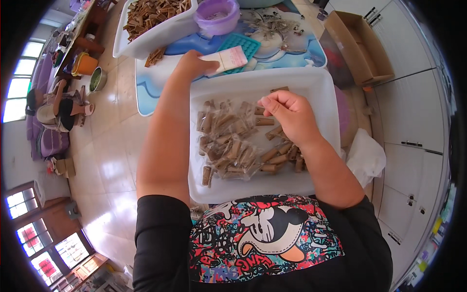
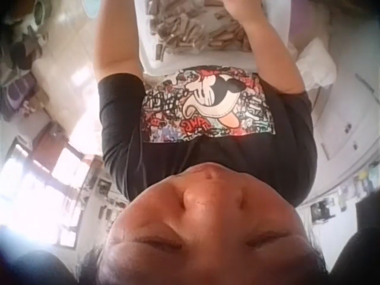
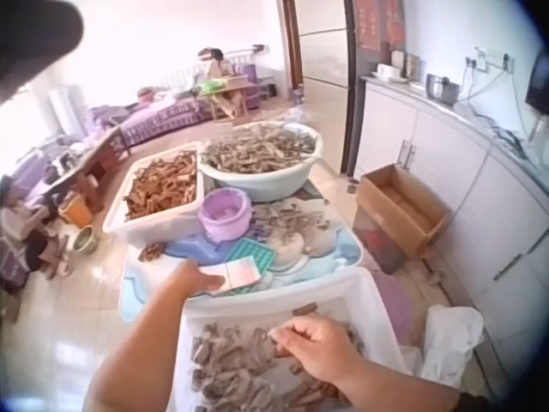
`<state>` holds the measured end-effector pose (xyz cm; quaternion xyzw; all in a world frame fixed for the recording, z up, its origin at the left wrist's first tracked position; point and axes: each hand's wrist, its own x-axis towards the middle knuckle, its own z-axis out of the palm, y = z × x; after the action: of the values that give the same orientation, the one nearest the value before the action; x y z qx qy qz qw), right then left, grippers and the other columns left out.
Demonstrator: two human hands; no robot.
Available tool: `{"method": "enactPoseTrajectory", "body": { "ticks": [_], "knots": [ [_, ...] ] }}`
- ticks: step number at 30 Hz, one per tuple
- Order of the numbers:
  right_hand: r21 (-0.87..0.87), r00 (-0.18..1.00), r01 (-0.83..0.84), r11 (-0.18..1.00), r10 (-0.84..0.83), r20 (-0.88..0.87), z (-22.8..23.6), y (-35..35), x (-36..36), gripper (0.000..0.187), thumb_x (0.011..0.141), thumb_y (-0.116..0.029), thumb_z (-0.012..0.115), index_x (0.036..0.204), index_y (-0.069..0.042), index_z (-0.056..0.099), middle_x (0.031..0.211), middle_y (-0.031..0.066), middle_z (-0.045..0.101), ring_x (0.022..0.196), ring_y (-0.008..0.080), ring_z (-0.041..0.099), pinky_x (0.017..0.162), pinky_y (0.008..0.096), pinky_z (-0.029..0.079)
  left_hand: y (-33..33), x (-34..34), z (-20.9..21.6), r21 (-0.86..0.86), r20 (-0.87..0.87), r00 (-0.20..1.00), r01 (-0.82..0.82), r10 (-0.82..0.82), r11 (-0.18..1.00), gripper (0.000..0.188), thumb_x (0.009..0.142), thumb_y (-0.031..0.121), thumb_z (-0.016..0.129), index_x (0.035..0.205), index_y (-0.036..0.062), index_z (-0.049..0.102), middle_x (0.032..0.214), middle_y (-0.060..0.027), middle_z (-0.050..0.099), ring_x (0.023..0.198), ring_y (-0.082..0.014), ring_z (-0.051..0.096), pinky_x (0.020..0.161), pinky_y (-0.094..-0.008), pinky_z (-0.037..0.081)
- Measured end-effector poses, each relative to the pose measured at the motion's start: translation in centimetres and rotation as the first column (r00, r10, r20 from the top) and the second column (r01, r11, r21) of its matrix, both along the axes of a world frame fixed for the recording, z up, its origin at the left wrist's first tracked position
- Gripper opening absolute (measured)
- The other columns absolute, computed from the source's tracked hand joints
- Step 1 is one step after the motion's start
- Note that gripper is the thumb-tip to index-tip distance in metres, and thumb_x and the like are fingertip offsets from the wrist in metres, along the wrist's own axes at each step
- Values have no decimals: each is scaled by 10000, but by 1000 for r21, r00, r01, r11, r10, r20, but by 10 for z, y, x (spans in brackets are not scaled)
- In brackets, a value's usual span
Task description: The person packages cardboard tubes by hand, placing each tube into an individual plastic bag.
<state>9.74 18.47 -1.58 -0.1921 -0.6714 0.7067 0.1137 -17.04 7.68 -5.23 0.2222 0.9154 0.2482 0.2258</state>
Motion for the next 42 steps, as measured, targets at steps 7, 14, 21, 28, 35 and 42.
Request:
{"method": "enactPoseTrajectory", "body": {
  "ticks": [7,14,21,28,35,42],
  "knots": [
    [13,993,113,993,-113,-29,3,13,2,193,829,-204,602,835,-12,628,667,-15,567,591,35,457,537,197,367,-12,-4,3,357,137,989,-109,63,928,399,624,264,727,880,-16,605,684,-51,598,592,-129,556,592,-267,470],
    [607,946,-208,767,1,323,3,33,9,170,780,-186,610,827,-23,620,771,66,619,660,208,565,591,333,430,-115,-36,16,518,422,861,-486,284,704,295,708,135,705,935,8,566,884,-56,577,790,-140,560,676,-268,503],
    [811,836,-435,391,-160,526,-25,25,3,195,758,-234,620,858,-68,635,942,95,589,798,271,589,674,391,467,-147,-25,4,180,-162,872,-434,462,883,484,680,232,723,1055,-21,553,989,-127,583,924,-225,564,785,-333,470],
    [655,705,-551,517,-133,697,-23,25,-4,271,733,-306,659,837,-57,639,836,104,630,791,260,604,687,365,470,-86,62,47,602,-256,873,-193,416,775,319,778,211,642,1027,19,585,969,-94,599,890,-197,570,813,-300,442],
    [376,904,-264,888,92,417,-4,18,4,333,668,-307,727,815,-31,616,775,86,634,705,206,595,640,315,458,-30,177,43,548,656,754,-482,6,684,329,845,155,575,1110,-25,499,996,-82,590,873,-154,579,762,-262,468],
    [107,996,-33,994,24,88,-11,23,10,367,747,-322,686,901,-3,593,808,58,612,749,133,581,650,271,450,-32,184,37,593,721,676,-487,-153,641,273,858,147,555,1094,12,526,1008,-73,596,855,-121,573,718,-229,451]
  ]
}}
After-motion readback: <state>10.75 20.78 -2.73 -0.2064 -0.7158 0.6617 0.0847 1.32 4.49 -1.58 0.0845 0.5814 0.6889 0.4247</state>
